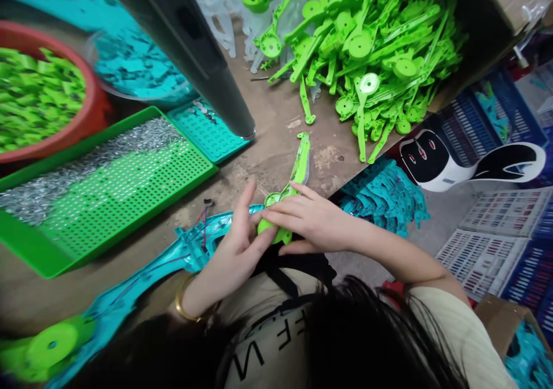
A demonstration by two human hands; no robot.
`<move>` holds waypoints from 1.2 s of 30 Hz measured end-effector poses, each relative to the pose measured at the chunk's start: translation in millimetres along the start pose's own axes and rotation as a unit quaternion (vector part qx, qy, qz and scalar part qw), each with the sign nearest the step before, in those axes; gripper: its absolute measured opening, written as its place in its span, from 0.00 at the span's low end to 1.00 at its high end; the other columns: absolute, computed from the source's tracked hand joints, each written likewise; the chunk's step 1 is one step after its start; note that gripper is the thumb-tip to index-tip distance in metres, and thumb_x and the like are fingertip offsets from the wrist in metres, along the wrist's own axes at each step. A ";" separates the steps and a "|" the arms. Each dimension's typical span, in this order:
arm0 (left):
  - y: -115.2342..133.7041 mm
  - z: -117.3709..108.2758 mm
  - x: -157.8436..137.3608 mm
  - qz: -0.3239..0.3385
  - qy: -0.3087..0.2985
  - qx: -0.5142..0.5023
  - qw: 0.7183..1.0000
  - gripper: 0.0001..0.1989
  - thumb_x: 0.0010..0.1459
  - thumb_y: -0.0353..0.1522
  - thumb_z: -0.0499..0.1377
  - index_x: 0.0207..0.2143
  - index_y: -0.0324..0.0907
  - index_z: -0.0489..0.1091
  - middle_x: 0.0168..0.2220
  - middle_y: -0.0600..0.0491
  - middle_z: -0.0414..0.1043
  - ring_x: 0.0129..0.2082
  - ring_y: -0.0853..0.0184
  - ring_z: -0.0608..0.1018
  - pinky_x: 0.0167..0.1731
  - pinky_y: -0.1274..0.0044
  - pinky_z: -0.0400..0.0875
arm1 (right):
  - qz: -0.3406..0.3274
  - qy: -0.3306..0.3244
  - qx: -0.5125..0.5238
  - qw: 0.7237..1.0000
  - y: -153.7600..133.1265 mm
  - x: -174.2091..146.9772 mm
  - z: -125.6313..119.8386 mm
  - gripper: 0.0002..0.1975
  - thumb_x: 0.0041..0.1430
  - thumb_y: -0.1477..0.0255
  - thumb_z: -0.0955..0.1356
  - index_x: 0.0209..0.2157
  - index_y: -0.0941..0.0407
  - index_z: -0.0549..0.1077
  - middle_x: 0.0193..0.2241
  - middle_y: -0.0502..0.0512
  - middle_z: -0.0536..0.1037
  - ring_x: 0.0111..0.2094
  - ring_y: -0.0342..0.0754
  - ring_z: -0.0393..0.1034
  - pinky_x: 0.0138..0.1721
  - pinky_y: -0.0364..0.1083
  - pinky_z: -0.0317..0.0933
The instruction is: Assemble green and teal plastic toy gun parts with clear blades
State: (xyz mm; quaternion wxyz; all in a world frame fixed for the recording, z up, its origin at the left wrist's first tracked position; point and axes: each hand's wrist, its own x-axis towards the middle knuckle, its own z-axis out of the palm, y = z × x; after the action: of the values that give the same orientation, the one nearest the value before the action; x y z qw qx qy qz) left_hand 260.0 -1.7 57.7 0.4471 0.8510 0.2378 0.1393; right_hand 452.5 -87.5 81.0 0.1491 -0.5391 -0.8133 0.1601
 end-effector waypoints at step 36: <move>-44.3 6.4 -16.8 0.106 0.069 0.342 0.931 0.18 0.60 0.39 0.58 0.47 0.36 0.72 0.49 0.39 0.72 0.51 0.51 0.71 0.58 0.52 0.59 | 0.058 -0.046 0.046 0.996 43.8 21.6 19.1 0.36 0.55 0.55 0.70 0.62 0.55 0.59 0.54 0.60 0.74 0.56 0.54 0.66 0.67 0.63 0.39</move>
State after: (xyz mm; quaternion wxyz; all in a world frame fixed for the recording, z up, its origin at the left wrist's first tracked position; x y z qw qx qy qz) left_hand 236.3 6.5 17.1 0.0936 0.9608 0.2101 0.1547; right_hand 472.8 -53.3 46.8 0.1268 -0.5702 -0.7783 0.2305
